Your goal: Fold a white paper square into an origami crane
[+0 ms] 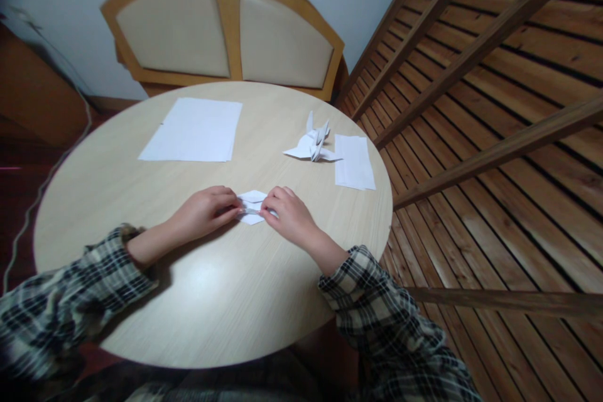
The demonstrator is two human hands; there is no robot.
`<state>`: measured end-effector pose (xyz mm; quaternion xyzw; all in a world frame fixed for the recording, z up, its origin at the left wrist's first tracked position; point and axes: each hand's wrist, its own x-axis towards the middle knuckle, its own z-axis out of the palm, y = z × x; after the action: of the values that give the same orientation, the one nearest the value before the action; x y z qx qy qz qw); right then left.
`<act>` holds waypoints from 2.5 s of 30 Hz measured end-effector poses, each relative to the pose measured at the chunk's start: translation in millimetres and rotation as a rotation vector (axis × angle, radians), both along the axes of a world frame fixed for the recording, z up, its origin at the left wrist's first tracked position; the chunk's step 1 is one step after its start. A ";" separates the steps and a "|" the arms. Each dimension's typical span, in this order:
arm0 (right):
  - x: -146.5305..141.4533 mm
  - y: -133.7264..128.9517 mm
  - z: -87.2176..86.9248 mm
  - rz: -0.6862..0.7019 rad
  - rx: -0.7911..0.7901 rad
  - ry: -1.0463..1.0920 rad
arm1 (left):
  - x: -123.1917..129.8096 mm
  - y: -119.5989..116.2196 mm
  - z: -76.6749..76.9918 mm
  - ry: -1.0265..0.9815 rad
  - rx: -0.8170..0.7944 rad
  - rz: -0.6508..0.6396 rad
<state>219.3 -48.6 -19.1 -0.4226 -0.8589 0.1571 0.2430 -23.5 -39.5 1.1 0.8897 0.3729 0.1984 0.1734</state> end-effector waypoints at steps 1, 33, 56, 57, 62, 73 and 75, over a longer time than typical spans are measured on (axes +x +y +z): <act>-0.5 0.3 -1.1 -0.008 0.000 -0.002 | 0.3 -0.2 -0.6 -0.008 -0.006 0.000; -8.4 -1.1 -5.7 -0.170 -0.036 -0.076 | 12.0 -3.1 -11.6 0.068 0.037 0.157; -16.0 -3.3 3.0 -0.215 -0.073 -0.205 | 15.3 -0.7 -10.4 0.058 -0.078 0.204; -16.2 -3.5 3.4 -0.216 -0.076 -0.211 | 15.4 -0.6 -10.2 0.063 -0.082 0.203; -16.9 -4.0 4.3 -0.232 -0.084 -0.230 | 16.4 -0.1 -9.0 0.081 -0.105 0.207; -18.0 -3.9 4.8 -0.241 -0.082 -0.240 | 16.6 -1.0 -8.8 0.041 -0.096 0.215; -17.6 -3.5 3.0 -0.238 -0.074 -0.233 | 17.3 -1.8 -8.3 0.033 -0.099 0.237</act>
<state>201.7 -52.1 -16.1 -0.5455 -0.8186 0.1087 0.1429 -6.2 -41.2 -7.3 0.8329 0.4875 0.1843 0.1862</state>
